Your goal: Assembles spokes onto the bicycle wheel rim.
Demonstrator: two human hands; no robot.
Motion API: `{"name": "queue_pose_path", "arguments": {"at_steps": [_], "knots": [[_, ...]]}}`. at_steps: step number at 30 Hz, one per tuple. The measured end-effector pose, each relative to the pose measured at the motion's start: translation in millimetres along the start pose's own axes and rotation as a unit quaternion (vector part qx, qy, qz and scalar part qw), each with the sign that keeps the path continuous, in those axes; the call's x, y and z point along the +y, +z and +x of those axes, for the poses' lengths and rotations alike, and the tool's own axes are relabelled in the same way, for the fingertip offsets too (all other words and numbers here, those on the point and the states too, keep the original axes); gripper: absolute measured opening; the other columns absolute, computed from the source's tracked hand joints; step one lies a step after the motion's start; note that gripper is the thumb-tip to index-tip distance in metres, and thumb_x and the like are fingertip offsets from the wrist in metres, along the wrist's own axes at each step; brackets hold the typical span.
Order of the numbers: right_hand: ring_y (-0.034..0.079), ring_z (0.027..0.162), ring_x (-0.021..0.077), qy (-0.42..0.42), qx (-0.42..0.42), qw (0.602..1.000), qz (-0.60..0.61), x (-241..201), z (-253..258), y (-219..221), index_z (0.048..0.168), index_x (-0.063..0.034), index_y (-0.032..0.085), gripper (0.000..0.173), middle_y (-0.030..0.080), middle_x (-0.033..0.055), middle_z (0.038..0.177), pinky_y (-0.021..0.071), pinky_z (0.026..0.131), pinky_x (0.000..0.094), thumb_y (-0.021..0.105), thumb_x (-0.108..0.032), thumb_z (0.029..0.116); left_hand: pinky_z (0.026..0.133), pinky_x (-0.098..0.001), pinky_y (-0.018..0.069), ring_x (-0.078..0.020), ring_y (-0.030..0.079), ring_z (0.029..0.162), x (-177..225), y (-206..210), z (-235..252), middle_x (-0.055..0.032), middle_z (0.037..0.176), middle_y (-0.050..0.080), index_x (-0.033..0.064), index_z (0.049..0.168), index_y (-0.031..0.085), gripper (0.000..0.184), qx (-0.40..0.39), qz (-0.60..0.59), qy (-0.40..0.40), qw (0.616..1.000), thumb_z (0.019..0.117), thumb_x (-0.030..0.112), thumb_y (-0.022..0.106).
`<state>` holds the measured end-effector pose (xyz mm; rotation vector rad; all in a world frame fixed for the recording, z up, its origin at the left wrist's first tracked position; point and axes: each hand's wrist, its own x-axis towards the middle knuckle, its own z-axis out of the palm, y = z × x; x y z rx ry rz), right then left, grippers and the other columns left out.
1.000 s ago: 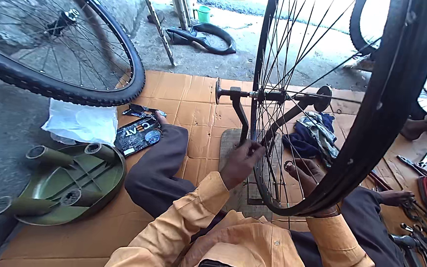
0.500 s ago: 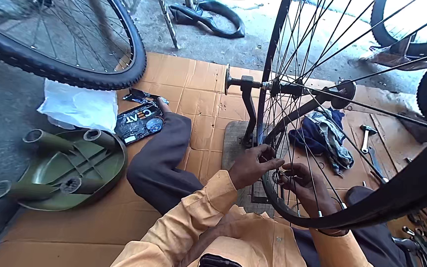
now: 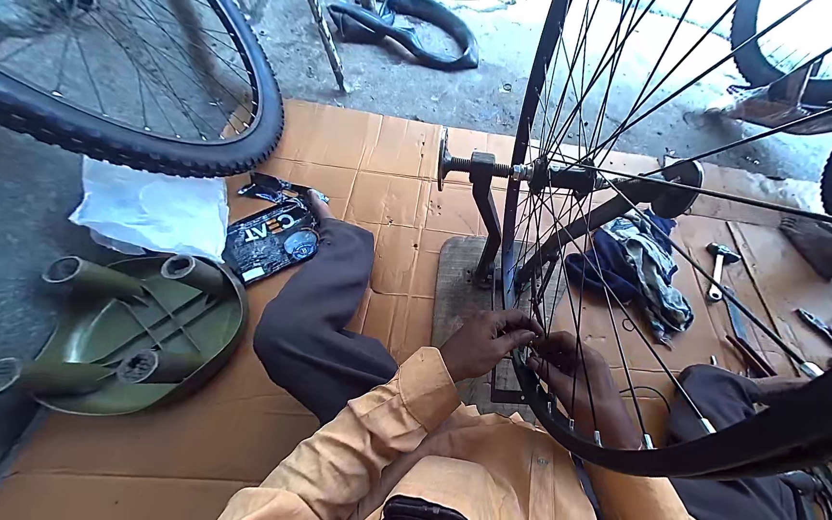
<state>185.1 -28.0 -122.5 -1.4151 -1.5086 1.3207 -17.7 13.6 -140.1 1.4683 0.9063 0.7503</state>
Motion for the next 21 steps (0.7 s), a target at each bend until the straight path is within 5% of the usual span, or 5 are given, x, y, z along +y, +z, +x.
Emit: {"name": "queue_pose_path", "arguments": {"at_steps": [6, 10, 15, 18, 21], "knots": [[0.069, 0.07, 0.0126, -0.024, -0.006, 1.0, -0.004, -5.6, -2.5, 1.0, 0.112, -0.0055, 0.068, 0.031, 0.072, 0.0052, 0.082, 0.0593, 0.066, 0.0261, 0.08, -0.005, 0.0831, 0.076, -0.0328, 0.0563, -0.0105, 0.066, 0.083, -5.5, -7.7, 2.7, -0.0021, 0.095, 0.07, 0.0087, 0.116, 0.069, 0.03, -0.088, 0.08, 0.012, 0.993, 0.1108, 0.025, 0.044], [0.071, 0.079, 0.0125, -0.031, -0.015, 0.999, -0.011, -8.8, -2.4, 2.1, 0.121, -0.0022, 0.064, 0.042, 0.073, 0.0054, 0.089, 0.0606, 0.074, 0.0265, 0.079, -0.004, 0.0827, 0.083, -0.0336, 0.0585, -0.0116, 0.069, 0.09, -7.4, -12.6, 8.6, -0.0045, 0.106, 0.073, 0.0053, 0.124, 0.066, 0.027, -0.133, 0.038, 0.006, 0.99, 0.1036, 0.022, 0.061], [0.07, 0.082, 0.0117, -0.014, 0.005, 0.997, -0.077, -7.9, 0.6, 1.5, 0.125, -0.0041, 0.061, 0.038, 0.072, 0.0049, 0.096, 0.0602, 0.077, 0.0284, 0.071, -0.004, 0.0876, 0.058, -0.0358, 0.0546, -0.0144, 0.061, 0.058, 13.6, 1.7, 14.5, -0.0012, 0.069, 0.064, 0.0099, 0.117, 0.063, 0.033, -0.037, 0.173, -0.066, 0.982, 0.0934, 0.028, 0.077], [0.07, 0.082, 0.0109, -0.025, -0.007, 0.994, -0.103, 14.0, 11.4, -2.9, 0.114, -0.0085, 0.064, 0.024, 0.071, 0.0021, 0.095, 0.0604, 0.076, 0.029, 0.07, -0.009, 0.0908, 0.062, -0.0453, 0.0551, -0.02, 0.062, 0.061, 26.0, 17.1, 11.8, -0.0021, 0.068, 0.061, 0.0142, 0.117, 0.065, 0.03, 0.005, 0.296, -0.114, 0.948, 0.0956, 0.035, 0.07], [0.07, 0.079, 0.0105, -0.021, -0.015, 0.996, -0.081, 5.7, 11.2, -3.0, 0.109, -0.007, 0.066, 0.018, 0.072, 0.0027, 0.091, 0.06, 0.073, 0.0274, 0.071, -0.007, 0.0919, 0.061, -0.0425, 0.0543, -0.0172, 0.06, 0.059, 21.5, 12.7, 5.3, 0.0005, 0.066, 0.06, 0.0164, 0.114, 0.067, 0.031, 0.014, 0.291, -0.093, 0.952, 0.0965, 0.042, 0.069]]}}
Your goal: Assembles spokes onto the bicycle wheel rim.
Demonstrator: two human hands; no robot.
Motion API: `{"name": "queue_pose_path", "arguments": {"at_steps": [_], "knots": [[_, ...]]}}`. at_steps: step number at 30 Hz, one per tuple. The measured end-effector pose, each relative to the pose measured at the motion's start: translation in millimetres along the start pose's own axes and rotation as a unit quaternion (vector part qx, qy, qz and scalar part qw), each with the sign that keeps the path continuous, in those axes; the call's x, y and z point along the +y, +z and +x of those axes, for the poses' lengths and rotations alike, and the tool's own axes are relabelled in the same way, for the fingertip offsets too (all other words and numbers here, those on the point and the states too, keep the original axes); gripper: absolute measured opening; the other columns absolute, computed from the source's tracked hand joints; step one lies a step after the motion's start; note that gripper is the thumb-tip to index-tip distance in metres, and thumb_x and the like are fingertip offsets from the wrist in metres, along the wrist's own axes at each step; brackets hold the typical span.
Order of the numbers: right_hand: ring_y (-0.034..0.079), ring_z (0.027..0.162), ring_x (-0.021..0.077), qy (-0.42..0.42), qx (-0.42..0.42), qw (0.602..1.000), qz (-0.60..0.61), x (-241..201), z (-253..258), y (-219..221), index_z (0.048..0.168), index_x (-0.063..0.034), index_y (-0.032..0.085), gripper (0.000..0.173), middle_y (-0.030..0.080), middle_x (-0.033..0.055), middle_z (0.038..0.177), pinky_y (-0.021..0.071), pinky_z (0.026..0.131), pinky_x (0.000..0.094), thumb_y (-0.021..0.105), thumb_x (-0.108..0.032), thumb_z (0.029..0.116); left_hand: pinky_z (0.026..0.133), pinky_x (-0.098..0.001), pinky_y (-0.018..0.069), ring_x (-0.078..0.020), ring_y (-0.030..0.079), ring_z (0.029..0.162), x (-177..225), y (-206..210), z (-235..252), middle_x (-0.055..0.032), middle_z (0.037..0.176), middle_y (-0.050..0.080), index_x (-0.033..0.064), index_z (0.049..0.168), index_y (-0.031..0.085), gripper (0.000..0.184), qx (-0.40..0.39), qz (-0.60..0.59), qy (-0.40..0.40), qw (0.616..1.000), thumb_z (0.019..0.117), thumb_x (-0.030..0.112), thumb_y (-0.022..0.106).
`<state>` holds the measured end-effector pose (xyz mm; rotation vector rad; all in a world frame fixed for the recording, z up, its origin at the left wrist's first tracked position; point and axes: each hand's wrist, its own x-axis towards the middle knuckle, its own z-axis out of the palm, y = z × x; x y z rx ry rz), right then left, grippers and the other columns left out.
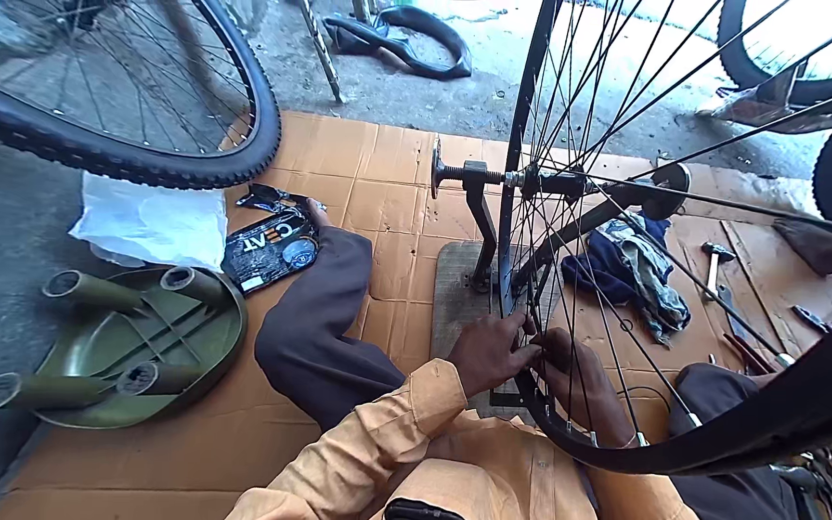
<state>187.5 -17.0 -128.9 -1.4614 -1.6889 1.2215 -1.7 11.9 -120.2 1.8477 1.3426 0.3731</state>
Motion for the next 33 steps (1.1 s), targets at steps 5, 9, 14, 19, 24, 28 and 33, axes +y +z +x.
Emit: {"name": "queue_pose_path", "arguments": {"at_steps": [5, 9, 14, 19, 24, 28, 33], "knots": [[0.071, 0.08, 0.0134, 0.001, 0.001, 0.999, 0.047, -19.8, -12.1, -4.1, 0.104, -0.0019, 0.068, 0.019, 0.073, 0.0065, 0.091, 0.061, 0.076, 0.0283, 0.075, 0.002, 0.0869, 0.071, -0.0358, 0.0579, -0.0093, 0.066, 0.076, -27.0, -2.1, -4.4, 0.0035, 0.089, 0.071, 0.0164, 0.106, 0.074, 0.031, -0.014, -0.072, 0.081, 0.994, 0.103, 0.043, 0.059], [0.071, 0.077, 0.0151, -0.007, -0.004, 0.997, 0.07, -17.6, -14.4, -5.8, 0.104, -0.0039, 0.068, 0.021, 0.073, 0.0065, 0.089, 0.0617, 0.074, 0.0295, 0.078, -0.002, 0.0852, 0.086, -0.0345, 0.0553, -0.0106, 0.066, 0.093, -32.6, -4.5, 0.5, -0.0002, 0.099, 0.07, 0.0121, 0.107, 0.076, 0.036, -0.047, -0.076, 0.129, 0.988, 0.1073, 0.038, 0.052], [0.072, 0.08, 0.016, -0.087, -0.039, 0.994, 0.062, 25.3, -10.1, -10.5, 0.12, -0.0076, 0.063, 0.036, 0.072, 0.0054, 0.094, 0.0637, 0.073, 0.0314, 0.079, -0.018, 0.0894, 0.092, -0.0378, 0.054, -0.0142, 0.065, 0.1, -36.5, -4.9, 7.4, -0.0027, 0.102, 0.07, 0.0096, 0.102, 0.076, 0.033, -0.085, -0.083, 0.144, 0.982, 0.1024, 0.04, 0.061], [0.072, 0.085, 0.0126, -0.012, -0.023, 1.0, -0.003, 20.9, -3.4, -7.3, 0.119, -0.0148, 0.064, 0.03, 0.073, 0.0002, 0.098, 0.0624, 0.075, 0.0313, 0.074, -0.017, 0.0905, 0.074, -0.045, 0.0526, -0.0204, 0.064, 0.078, -6.8, 7.7, 1.3, -0.0026, 0.076, 0.064, 0.012, 0.073, 0.068, 0.042, -0.012, 0.076, 0.007, 0.997, 0.0935, 0.049, 0.068], [0.07, 0.08, 0.0127, 0.023, -0.038, 0.999, -0.007, -13.3, -5.9, -7.1, 0.11, -0.0113, 0.068, 0.021, 0.072, 0.0018, 0.093, 0.0602, 0.073, 0.0312, 0.071, -0.005, 0.0908, 0.067, -0.0421, 0.0518, -0.0152, 0.062, 0.072, -8.5, 4.8, -7.0, 0.0014, 0.074, 0.064, 0.0149, 0.075, 0.07, 0.043, 0.005, 0.043, 0.001, 0.999, 0.0954, 0.052, 0.066], [0.07, 0.082, 0.0104, 0.032, -0.02, 0.999, 0.037, -26.4, -10.3, -4.7, 0.107, -0.0056, 0.067, 0.018, 0.073, 0.0034, 0.093, 0.0593, 0.075, 0.0264, 0.069, 0.001, 0.0904, 0.069, -0.0365, 0.0549, -0.0102, 0.063, 0.074, -25.4, -0.6, -5.4, 0.003, 0.082, 0.067, 0.0151, 0.089, 0.075, 0.039, -0.013, -0.068, 0.045, 0.997, 0.1021, 0.048, 0.058], [0.07, 0.082, 0.0167, 0.025, -0.024, 0.994, 0.103, -5.1, -7.5, -5.3, 0.11, -0.0015, 0.066, 0.02, 0.072, 0.0096, 0.096, 0.0599, 0.074, 0.0294, 0.071, 0.001, 0.0907, 0.073, -0.033, 0.0559, -0.0084, 0.065, 0.078, -29.4, -2.5, -4.1, 0.0034, 0.087, 0.069, 0.0144, 0.094, 0.076, 0.037, -0.037, -0.102, 0.065, 0.992, 0.1031, 0.046, 0.058]]}}
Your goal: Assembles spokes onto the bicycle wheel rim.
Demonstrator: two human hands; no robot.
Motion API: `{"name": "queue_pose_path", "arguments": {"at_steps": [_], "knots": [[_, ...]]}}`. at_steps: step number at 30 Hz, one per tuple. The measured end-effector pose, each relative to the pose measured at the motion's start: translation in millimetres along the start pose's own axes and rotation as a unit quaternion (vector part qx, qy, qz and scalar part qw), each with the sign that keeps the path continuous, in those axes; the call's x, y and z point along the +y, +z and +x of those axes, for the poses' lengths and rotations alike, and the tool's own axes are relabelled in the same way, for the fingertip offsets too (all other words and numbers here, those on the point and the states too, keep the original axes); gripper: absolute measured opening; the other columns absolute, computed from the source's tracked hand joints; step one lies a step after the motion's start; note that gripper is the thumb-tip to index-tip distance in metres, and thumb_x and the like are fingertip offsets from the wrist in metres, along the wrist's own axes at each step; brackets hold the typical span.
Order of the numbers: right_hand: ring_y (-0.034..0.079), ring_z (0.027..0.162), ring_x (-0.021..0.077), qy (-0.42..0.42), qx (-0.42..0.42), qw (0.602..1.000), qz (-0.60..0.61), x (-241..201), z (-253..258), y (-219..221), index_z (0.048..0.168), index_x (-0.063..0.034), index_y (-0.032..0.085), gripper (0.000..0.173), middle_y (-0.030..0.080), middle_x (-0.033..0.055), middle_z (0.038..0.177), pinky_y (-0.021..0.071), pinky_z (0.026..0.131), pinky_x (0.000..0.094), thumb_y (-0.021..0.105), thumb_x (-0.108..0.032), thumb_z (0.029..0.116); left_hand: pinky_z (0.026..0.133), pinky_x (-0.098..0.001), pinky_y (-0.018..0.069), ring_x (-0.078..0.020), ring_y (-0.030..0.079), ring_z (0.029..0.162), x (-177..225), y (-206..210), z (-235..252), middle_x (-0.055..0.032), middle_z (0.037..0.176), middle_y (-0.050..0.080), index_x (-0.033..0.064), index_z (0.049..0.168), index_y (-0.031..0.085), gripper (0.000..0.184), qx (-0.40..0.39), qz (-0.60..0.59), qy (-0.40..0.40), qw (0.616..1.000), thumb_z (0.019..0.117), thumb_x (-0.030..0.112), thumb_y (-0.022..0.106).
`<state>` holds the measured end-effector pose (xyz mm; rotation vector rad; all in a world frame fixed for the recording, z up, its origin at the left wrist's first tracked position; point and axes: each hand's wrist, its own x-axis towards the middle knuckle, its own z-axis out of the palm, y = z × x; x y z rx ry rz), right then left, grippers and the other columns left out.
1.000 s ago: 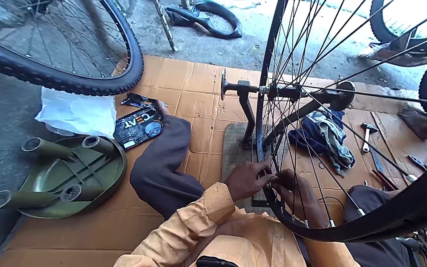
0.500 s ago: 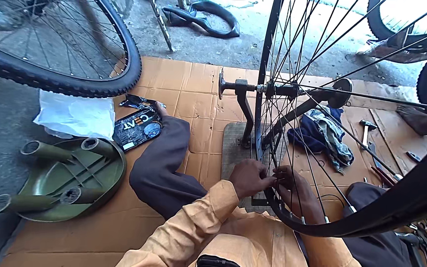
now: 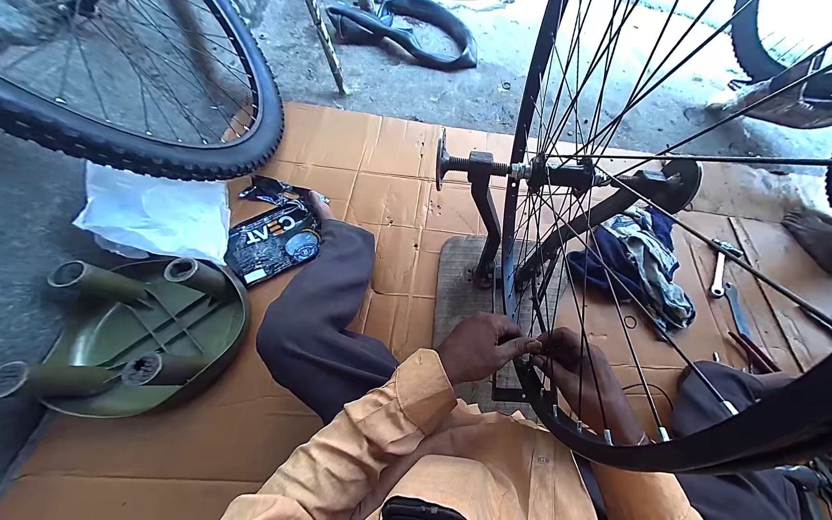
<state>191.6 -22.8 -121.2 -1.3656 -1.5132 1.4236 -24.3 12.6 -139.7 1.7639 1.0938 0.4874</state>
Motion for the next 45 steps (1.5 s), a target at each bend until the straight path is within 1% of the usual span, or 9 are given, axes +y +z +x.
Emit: {"name": "queue_pose_path", "arguments": {"at_steps": [10, 14, 17, 23, 26, 31, 36, 43, 45], "knots": [[0.071, 0.078, 0.0111, -0.066, -0.004, 0.995, -0.08, -9.4, -6.6, 1.6, 0.108, -0.0082, 0.066, 0.025, 0.072, 0.0018, 0.089, 0.0619, 0.074, 0.0274, 0.078, -0.01, 0.0866, 0.081, -0.034, 0.0564, -0.0114, 0.065, 0.088, -5.4, -3.5, 6.2, -0.0013, 0.094, 0.068, 0.01, 0.099, 0.075, 0.036, -0.04, 0.0, 0.049, 0.998, 0.1039, 0.041, 0.058], [0.07, 0.083, 0.0118, -0.016, 0.015, 0.993, -0.114, -23.7, -3.1, 9.0, 0.113, -0.0022, 0.065, 0.024, 0.072, 0.0059, 0.095, 0.0601, 0.078, 0.0291, 0.069, 0.002, 0.0896, 0.07, -0.0392, 0.0524, -0.016, 0.061, 0.077, 2.6, 4.2, 7.8, -0.0008, 0.078, 0.062, 0.0115, 0.076, 0.068, 0.04, 0.012, 0.088, 0.005, 0.996, 0.0968, 0.046, 0.067], [0.072, 0.085, 0.0128, -0.003, 0.004, 0.995, -0.1, -2.1, 5.7, -1.3, 0.117, -0.009, 0.065, 0.026, 0.073, 0.0037, 0.097, 0.0615, 0.078, 0.0305, 0.069, -0.003, 0.0919, 0.068, -0.0405, 0.05, -0.0169, 0.06, 0.074, 12.6, 12.8, 5.8, 0.0003, 0.071, 0.059, 0.0132, 0.067, 0.063, 0.045, 0.057, 0.163, -0.014, 0.985, 0.0948, 0.048, 0.066], [0.069, 0.079, 0.0112, -0.04, 0.06, 0.988, -0.136, -7.5, -1.9, 3.6, 0.109, -0.0059, 0.067, 0.022, 0.071, 0.0033, 0.091, 0.0593, 0.074, 0.0294, 0.075, -0.005, 0.0888, 0.074, -0.043, 0.0578, -0.0135, 0.066, 0.081, 5.2, 7.5, -0.6, 0.0023, 0.089, 0.068, 0.0164, 0.094, 0.074, 0.035, 0.113, 0.08, -0.072, 0.988, 0.0902, 0.051, 0.075], [0.068, 0.075, 0.0154, -0.027, 0.054, 0.996, -0.061, 7.1, -9.0, -11.9, 0.116, -0.0114, 0.067, 0.029, 0.071, 0.0051, 0.091, 0.0603, 0.068, 0.0313, 0.077, -0.013, 0.0888, 0.06, -0.0321, 0.0539, -0.01, 0.061, 0.066, 3.2, 2.6, -4.4, 0.0027, 0.08, 0.066, 0.0139, 0.094, 0.071, 0.025, 0.144, -0.006, -0.009, 0.99, 0.0977, 0.038, 0.07], [0.07, 0.076, 0.0196, -0.052, 0.041, 0.998, 0.023, -7.5, -22.4, -12.4, 0.112, -0.0091, 0.069, 0.027, 0.072, 0.0093, 0.092, 0.061, 0.069, 0.0328, 0.078, -0.013, 0.0871, 0.064, -0.0255, 0.0545, -0.0092, 0.063, 0.071, 13.2, 1.1, -11.2, -0.0007, 0.086, 0.069, 0.0074, 0.107, 0.073, 0.02, 0.098, -0.161, 0.074, 0.979, 0.1033, 0.024, 0.062], [0.072, 0.081, 0.0175, -0.044, 0.03, 0.998, -0.027, -6.8, -26.7, -3.9, 0.113, -0.0123, 0.07, 0.026, 0.074, 0.0043, 0.095, 0.0633, 0.074, 0.0341, 0.079, -0.017, 0.0886, 0.065, -0.027, 0.0548, -0.0105, 0.064, 0.071, 7.7, 6.9, -4.9, -0.0011, 0.086, 0.07, 0.0091, 0.106, 0.072, 0.014, 0.09, -0.186, 0.037, 0.978, 0.1002, 0.021, 0.067], [0.068, 0.071, 0.0117, -0.068, 0.021, 0.992, -0.102, -2.1, -21.4, -3.3, 0.104, -0.0173, 0.068, 0.021, 0.07, -0.0019, 0.081, 0.0599, 0.066, 0.0297, 0.078, -0.028, 0.0886, 0.08, -0.0293, 0.0554, -0.0083, 0.065, 0.087, 3.0, -2.8, -0.6, 0.0005, 0.096, 0.068, 0.0094, 0.103, 0.074, 0.034, -0.045, -0.066, 0.083, 0.993, 0.1083, 0.033, 0.05], [0.066, 0.069, 0.0111, -0.059, 0.022, 0.993, -0.104, -1.6, -23.0, -4.5, 0.1, -0.0169, 0.065, 0.018, 0.067, -0.002, 0.08, 0.0579, 0.062, 0.0297, 0.076, -0.027, 0.0898, 0.068, -0.0299, 0.052, -0.009, 0.06, 0.073, 6.0, -2.7, 0.8, 0.0015, 0.082, 0.064, 0.0114, 0.09, 0.072, 0.036, -0.047, -0.036, 0.056, 0.997, 0.1057, 0.039, 0.055]]}}
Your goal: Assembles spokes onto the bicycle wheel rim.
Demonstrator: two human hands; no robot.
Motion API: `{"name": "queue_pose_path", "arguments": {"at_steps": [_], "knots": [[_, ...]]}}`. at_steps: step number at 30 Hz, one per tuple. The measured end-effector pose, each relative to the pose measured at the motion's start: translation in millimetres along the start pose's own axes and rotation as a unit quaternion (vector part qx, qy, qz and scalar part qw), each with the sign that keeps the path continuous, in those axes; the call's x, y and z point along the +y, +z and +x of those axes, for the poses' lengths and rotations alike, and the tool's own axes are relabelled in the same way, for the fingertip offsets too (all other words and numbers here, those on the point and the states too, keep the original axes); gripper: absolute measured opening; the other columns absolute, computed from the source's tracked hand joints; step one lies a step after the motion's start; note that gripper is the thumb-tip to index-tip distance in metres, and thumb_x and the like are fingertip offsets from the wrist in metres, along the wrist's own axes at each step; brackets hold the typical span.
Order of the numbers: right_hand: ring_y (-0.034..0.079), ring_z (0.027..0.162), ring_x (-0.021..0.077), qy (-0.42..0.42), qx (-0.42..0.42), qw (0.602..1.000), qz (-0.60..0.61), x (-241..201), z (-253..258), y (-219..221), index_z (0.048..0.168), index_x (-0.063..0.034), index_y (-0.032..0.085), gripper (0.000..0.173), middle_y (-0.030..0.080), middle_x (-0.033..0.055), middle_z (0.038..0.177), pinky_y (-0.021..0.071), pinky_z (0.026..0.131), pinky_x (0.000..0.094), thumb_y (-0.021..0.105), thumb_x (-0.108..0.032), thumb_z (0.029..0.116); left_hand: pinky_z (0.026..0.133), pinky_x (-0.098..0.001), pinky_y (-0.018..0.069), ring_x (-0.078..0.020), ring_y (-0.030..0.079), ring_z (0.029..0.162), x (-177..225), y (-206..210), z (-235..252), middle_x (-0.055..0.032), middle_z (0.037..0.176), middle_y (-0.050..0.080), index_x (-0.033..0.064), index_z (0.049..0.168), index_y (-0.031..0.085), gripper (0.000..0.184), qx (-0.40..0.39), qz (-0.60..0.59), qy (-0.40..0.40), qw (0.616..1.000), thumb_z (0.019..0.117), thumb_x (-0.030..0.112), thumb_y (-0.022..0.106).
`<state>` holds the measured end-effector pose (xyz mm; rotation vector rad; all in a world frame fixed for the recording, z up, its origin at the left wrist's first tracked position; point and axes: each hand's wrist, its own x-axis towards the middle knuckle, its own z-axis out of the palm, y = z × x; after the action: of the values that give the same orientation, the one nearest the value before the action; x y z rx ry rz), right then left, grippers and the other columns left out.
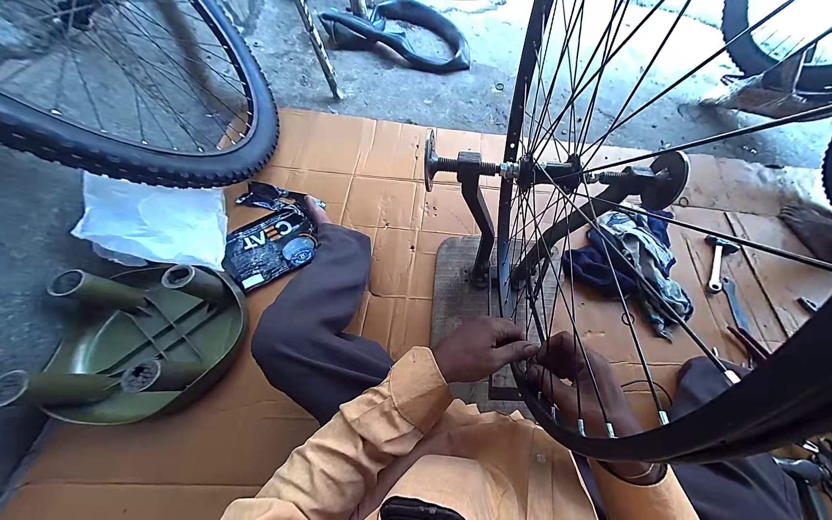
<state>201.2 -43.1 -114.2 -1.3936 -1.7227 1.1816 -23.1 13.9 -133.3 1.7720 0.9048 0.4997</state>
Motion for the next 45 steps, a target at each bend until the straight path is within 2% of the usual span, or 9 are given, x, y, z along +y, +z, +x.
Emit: {"name": "queue_pose_path", "arguments": {"at_steps": [4, 8, 10, 16, 20, 28, 36, 42, 45], "knots": [[0.066, 0.07, 0.0155, 0.054, -0.005, 0.997, 0.054, 7.1, 5.7, -5.9, 0.102, -0.0113, 0.064, 0.021, 0.068, 0.0042, 0.081, 0.0571, 0.063, 0.032, 0.078, -0.018, 0.088, 0.053, -0.0354, 0.0428, -0.0126, 0.051, 0.055, 15.1, 4.2, 0.6, 0.0014, 0.061, 0.052, 0.0136, 0.07, 0.062, 0.047, 0.035, 0.043, -0.101, 0.993, 0.0988, 0.05, 0.063], [0.072, 0.086, 0.021, 0.063, -0.059, 0.989, 0.124, 16.6, 14.4, -16.4, 0.119, -0.011, 0.063, 0.032, 0.072, 0.0079, 0.102, 0.0623, 0.077, 0.036, 0.076, -0.01, 0.0897, 0.074, -0.0276, 0.0545, -0.0077, 0.063, 0.077, -0.9, -21.8, -8.3, -0.0017, 0.086, 0.069, 0.0039, 0.101, 0.075, 0.023, -0.093, -0.083, 0.015, 0.992, 0.1037, 0.022, 0.06], [0.072, 0.094, 0.0209, 0.074, -0.09, 0.984, 0.138, 17.7, 17.8, -18.1, 0.129, -0.0114, 0.062, 0.04, 0.072, 0.0076, 0.11, 0.0619, 0.083, 0.0363, 0.074, -0.007, 0.0904, 0.084, -0.0288, 0.0564, -0.0093, 0.067, 0.088, -9.2, -26.1, -6.9, -0.0047, 0.096, 0.072, 0.0011, 0.105, 0.076, 0.019, -0.123, -0.118, 0.051, 0.984, 0.1016, 0.012, 0.061], [0.066, 0.079, 0.0142, 0.085, -0.133, 0.983, 0.096, 12.7, 37.2, -16.5, 0.112, -0.008, 0.068, 0.026, 0.069, 0.0052, 0.094, 0.0575, 0.071, 0.0298, 0.074, -0.001, 0.0881, 0.058, -0.0246, 0.0458, -0.0091, 0.055, 0.064, -16.7, -14.3, 7.9, -0.0014, 0.079, 0.065, 0.0052, 0.095, 0.072, 0.016, -0.03, -0.145, 0.014, 0.989, 0.0856, 0.012, 0.082], [0.069, 0.088, 0.0164, 0.076, -0.17, 0.978, 0.093, 20.4, 52.2, -11.2, 0.122, -0.0105, 0.068, 0.032, 0.072, 0.0053, 0.102, 0.059, 0.08, 0.0332, 0.075, -0.011, 0.0909, 0.076, -0.0299, 0.055, -0.0098, 0.065, 0.085, -20.2, -13.8, 5.4, 0.0002, 0.11, 0.073, 0.0103, 0.12, 0.073, 0.028, -0.052, -0.111, 0.046, 0.991, 0.0936, 0.019, 0.075], [0.064, 0.12, 0.0202, 0.069, -0.269, 0.945, 0.175, 16.5, 46.3, -26.4, 0.154, -0.0122, 0.043, 0.07, 0.063, 0.0087, 0.137, 0.0526, 0.103, 0.0352, 0.069, -0.013, 0.0886, 0.064, -0.03, 0.0553, -0.0095, 0.063, 0.065, -3.6, -2.1, 10.8, -0.0007, 0.076, 0.069, 0.007, 0.093, 0.071, 0.024, 0.004, -0.043, -0.009, 0.999, 0.0898, 0.029, 0.081], [0.065, 0.118, 0.0219, 0.081, -0.213, 0.955, 0.192, 21.8, 43.3, -17.0, 0.146, -0.0091, 0.051, 0.057, 0.065, 0.0097, 0.132, 0.0544, 0.101, 0.0365, 0.071, -0.011, 0.0931, 0.068, -0.0297, 0.0584, -0.0134, 0.067, 0.071, -1.6, -24.4, 6.4, -0.0084, 0.088, 0.072, 0.0018, 0.12, 0.069, 0.025, -0.065, -0.145, -0.044, 0.986, 0.0968, 0.009, 0.07], [0.068, 0.11, 0.0249, 0.093, -0.183, 0.958, 0.198, 45.9, 48.7, -17.0, 0.139, -0.0101, 0.057, 0.053, 0.068, 0.0121, 0.124, 0.0564, 0.097, 0.0389, 0.074, -0.007, 0.0895, 0.068, -0.0263, 0.0564, -0.0128, 0.066, 0.073, -3.4, -24.4, 4.6, -0.0108, 0.092, 0.073, -0.0027, 0.123, 0.068, 0.026, -0.087, -0.223, -0.031, 0.97, 0.0976, 0.002, 0.065], [0.07, 0.107, 0.0226, 0.106, -0.158, 0.964, 0.185, 43.8, 50.1, -14.6, 0.138, -0.0063, 0.058, 0.053, 0.07, 0.013, 0.122, 0.0583, 0.094, 0.0364, 0.076, -0.005, 0.0878, 0.074, -0.0286, 0.0582, -0.0135, 0.068, 0.079, -8.4, -21.5, 7.0, -0.0089, 0.095, 0.074, 0.0011, 0.119, 0.072, 0.022, -0.044, -0.21, -0.028, 0.976, 0.1021, 0.013, 0.062]]}}
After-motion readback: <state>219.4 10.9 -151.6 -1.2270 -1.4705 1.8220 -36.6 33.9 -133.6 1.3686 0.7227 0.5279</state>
